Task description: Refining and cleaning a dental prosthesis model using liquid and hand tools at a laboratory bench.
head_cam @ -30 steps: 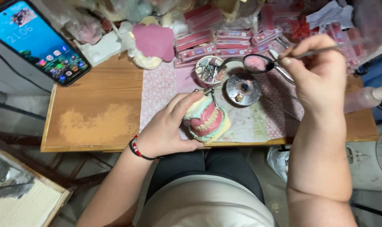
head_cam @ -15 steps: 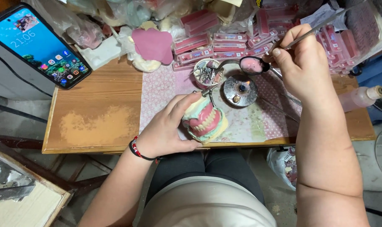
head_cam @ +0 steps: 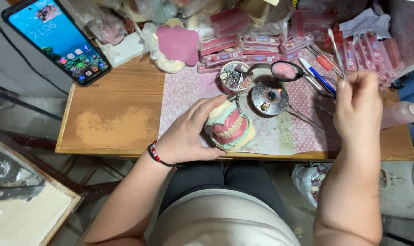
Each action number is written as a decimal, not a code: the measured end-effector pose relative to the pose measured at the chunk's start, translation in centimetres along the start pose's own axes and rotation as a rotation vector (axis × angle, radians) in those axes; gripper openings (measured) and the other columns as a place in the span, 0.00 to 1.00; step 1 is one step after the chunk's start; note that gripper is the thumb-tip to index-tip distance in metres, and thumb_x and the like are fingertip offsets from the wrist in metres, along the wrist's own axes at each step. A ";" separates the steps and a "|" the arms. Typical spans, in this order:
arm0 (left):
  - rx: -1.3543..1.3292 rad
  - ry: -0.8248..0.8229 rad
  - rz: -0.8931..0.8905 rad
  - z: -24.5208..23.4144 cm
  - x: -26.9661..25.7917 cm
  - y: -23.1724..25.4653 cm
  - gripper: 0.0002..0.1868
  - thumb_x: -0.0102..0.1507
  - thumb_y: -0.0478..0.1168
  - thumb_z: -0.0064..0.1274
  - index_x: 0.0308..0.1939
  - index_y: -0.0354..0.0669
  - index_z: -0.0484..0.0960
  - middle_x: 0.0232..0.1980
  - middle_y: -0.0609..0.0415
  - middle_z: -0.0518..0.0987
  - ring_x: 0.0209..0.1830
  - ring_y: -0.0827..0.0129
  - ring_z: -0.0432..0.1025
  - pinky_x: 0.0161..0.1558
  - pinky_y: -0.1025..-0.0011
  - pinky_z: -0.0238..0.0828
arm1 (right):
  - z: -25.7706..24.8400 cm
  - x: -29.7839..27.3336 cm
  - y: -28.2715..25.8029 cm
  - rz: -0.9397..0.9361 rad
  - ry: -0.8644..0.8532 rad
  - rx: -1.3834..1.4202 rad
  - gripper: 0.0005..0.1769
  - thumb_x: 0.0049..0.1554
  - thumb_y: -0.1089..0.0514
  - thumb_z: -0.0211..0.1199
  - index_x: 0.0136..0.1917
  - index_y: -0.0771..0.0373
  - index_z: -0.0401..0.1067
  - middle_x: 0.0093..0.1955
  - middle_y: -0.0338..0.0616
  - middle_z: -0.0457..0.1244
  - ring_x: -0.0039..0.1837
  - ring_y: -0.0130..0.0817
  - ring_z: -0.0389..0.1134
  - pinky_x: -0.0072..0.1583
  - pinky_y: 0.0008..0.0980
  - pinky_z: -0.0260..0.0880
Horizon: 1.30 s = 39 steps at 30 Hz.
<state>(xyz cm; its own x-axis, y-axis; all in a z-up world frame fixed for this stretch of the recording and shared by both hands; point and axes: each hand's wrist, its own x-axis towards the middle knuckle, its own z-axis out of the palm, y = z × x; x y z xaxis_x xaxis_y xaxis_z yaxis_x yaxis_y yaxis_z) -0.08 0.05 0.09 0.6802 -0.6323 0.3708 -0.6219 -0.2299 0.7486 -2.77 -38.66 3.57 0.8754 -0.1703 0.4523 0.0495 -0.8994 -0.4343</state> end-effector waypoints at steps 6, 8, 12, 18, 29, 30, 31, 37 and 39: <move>0.036 0.073 0.097 0.5 -0.5 -0.7 0.59 0.47 0.47 0.75 0.76 0.41 0.57 0.76 0.45 0.67 0.75 0.52 0.67 0.74 0.60 0.62 | 2.5 -4.3 5.4 -0.006 0.030 -0.141 0.05 0.69 0.60 0.67 0.55 0.63 0.75 0.53 0.52 0.68 0.57 0.53 0.67 0.59 0.50 0.64; 0.048 0.107 0.147 0.5 -0.4 -0.5 0.59 0.48 0.50 0.77 0.76 0.40 0.58 0.75 0.44 0.68 0.73 0.52 0.68 0.73 0.59 0.64 | 3.6 -5.0 7.2 -0.073 0.089 -0.144 0.05 0.67 0.62 0.72 0.55 0.64 0.79 0.50 0.53 0.67 0.56 0.51 0.67 0.60 0.48 0.65; 0.082 0.173 0.225 0.2 -0.3 0.2 0.51 0.48 0.50 0.73 0.69 0.38 0.63 0.67 0.41 0.73 0.65 0.48 0.71 0.69 0.55 0.67 | 4.7 -5.4 8.1 -0.022 0.127 -0.210 0.07 0.66 0.57 0.75 0.57 0.57 0.84 0.50 0.48 0.65 0.58 0.51 0.65 0.67 0.47 0.60; 0.039 0.160 0.265 -0.1 -0.2 0.3 0.47 0.50 0.48 0.69 0.69 0.38 0.64 0.66 0.40 0.73 0.65 0.47 0.72 0.69 0.54 0.67 | 4.2 -5.4 7.1 -0.010 0.103 -0.185 0.13 0.66 0.59 0.72 0.63 0.58 0.84 0.53 0.48 0.64 0.61 0.53 0.61 0.67 0.45 0.58; -0.096 0.055 0.307 -0.4 -0.6 -0.5 0.47 0.55 0.54 0.65 0.73 0.42 0.62 0.69 0.41 0.71 0.69 0.49 0.70 0.72 0.53 0.65 | 4.1 -5.7 6.7 -0.058 0.120 -0.155 0.14 0.66 0.61 0.74 0.65 0.61 0.84 0.56 0.51 0.66 0.61 0.54 0.62 0.64 0.46 0.63; -0.095 0.053 0.306 -0.4 -0.6 -0.5 0.47 0.55 0.55 0.64 0.72 0.42 0.62 0.69 0.41 0.71 0.70 0.49 0.70 0.73 0.52 0.65 | 4.1 -5.7 6.8 -0.072 0.122 -0.157 0.14 0.67 0.60 0.74 0.65 0.61 0.83 0.56 0.51 0.66 0.61 0.54 0.62 0.65 0.46 0.62; -0.094 0.052 0.305 -0.4 -0.7 -0.5 0.47 0.55 0.56 0.64 0.72 0.42 0.62 0.69 0.41 0.71 0.70 0.48 0.69 0.74 0.52 0.64 | 4.2 -5.7 6.8 -0.087 0.124 -0.158 0.13 0.67 0.60 0.74 0.65 0.61 0.83 0.56 0.52 0.66 0.60 0.54 0.62 0.65 0.45 0.62; -0.086 0.055 0.318 -0.4 -0.3 -0.1 0.45 0.58 0.60 0.61 0.72 0.41 0.64 0.69 0.39 0.71 0.70 0.47 0.70 0.73 0.51 0.64 | 3.3 -6.3 6.1 -0.141 0.287 -0.042 0.03 0.69 0.67 0.75 0.56 0.66 0.83 0.53 0.49 0.70 0.57 0.50 0.66 0.64 0.44 0.63; -0.099 0.037 0.311 -0.5 -0.4 0.1 0.46 0.57 0.60 0.61 0.72 0.41 0.63 0.70 0.40 0.71 0.70 0.47 0.70 0.73 0.51 0.65 | 3.1 -6.7 5.5 -0.071 0.498 0.047 0.04 0.68 0.69 0.74 0.53 0.68 0.79 0.50 0.50 0.67 0.52 0.45 0.64 0.55 0.41 0.61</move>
<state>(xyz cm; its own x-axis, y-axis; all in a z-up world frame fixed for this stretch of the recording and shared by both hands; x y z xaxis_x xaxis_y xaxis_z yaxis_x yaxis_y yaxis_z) -0.24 0.63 0.27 0.4789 -0.6328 0.6085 -0.7621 0.0443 0.6459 -6.91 -41.21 -4.28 0.5339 -0.2914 0.7937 0.1322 -0.8984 -0.4188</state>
